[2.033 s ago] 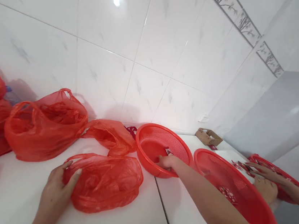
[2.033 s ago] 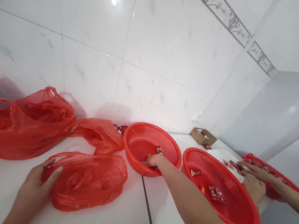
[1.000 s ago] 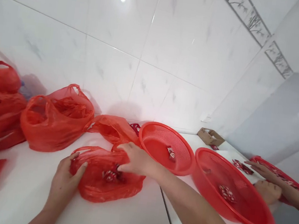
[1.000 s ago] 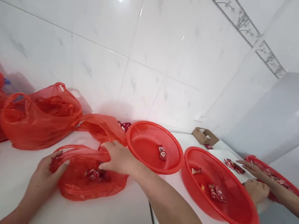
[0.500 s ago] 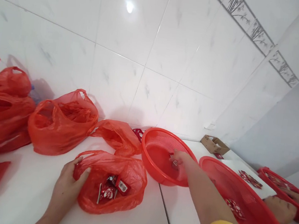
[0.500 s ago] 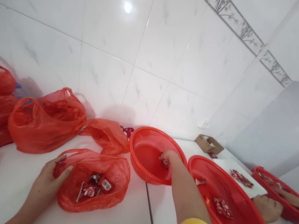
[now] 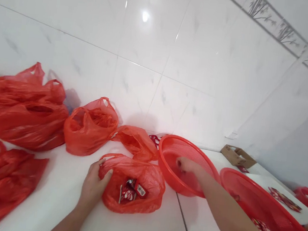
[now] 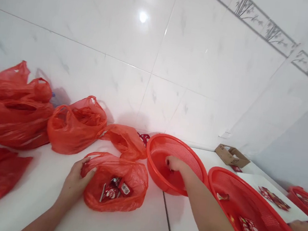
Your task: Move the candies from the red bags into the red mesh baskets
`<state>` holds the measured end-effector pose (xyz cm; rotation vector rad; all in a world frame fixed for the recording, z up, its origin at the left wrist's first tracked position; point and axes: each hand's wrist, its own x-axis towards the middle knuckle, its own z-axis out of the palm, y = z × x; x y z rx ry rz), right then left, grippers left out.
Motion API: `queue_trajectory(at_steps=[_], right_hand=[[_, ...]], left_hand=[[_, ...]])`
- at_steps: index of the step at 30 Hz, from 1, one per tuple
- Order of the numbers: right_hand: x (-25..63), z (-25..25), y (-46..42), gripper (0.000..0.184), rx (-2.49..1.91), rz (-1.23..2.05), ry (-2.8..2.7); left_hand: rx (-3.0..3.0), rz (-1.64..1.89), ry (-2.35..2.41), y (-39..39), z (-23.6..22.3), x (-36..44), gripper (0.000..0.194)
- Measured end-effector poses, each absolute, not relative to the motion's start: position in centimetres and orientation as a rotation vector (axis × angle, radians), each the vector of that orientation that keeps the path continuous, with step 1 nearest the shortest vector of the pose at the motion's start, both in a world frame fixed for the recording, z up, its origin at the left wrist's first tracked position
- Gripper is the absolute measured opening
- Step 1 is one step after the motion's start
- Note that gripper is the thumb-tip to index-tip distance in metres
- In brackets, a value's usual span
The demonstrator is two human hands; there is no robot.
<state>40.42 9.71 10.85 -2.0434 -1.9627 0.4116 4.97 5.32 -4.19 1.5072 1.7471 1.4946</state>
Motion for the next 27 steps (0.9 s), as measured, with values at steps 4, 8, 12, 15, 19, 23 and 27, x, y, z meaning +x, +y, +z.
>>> queue_trajectory(at_steps=[4, 8, 12, 15, 19, 23, 27], right_hand=[[37.2, 13.1, 8.8, 0.016, -1.784, 0.3, -2.128], [32.9, 13.5, 5.8, 0.023, -1.284, 0.045, -2.255], [29.1, 10.6, 3.1, 0.028, -1.084, 0.13, -2.425], [27.9, 8.3, 2.1, 0.029, -1.063, 0.225, -2.466], [28.8, 6.0, 0.6, 0.036, -1.164, 0.245, -2.256], [31.3, 2.4, -2.0, 0.026, -1.345, 0.129, -1.955], [33.2, -1.6, -4.7, 0.029, -1.434, 0.133, -1.767]], left_hand=[[1.506, 1.525, 1.71, 5.0, -3.9, 5.1, 0.052], [1.487, 1.521, 1.694, 4.7, -3.6, 5.2, 0.051], [1.486, 1.55, 1.677, 4.6, -3.5, 5.2, 0.05], [1.482, 1.569, 1.674, 4.5, -3.5, 5.1, 0.05], [1.439, 1.585, 1.66, 4.2, -3.5, 4.9, 0.048], [1.419, 1.59, 1.644, 4.3, -3.7, 4.8, 0.047], [1.413, 1.587, 1.646, 4.5, -4.0, 4.8, 0.047]])
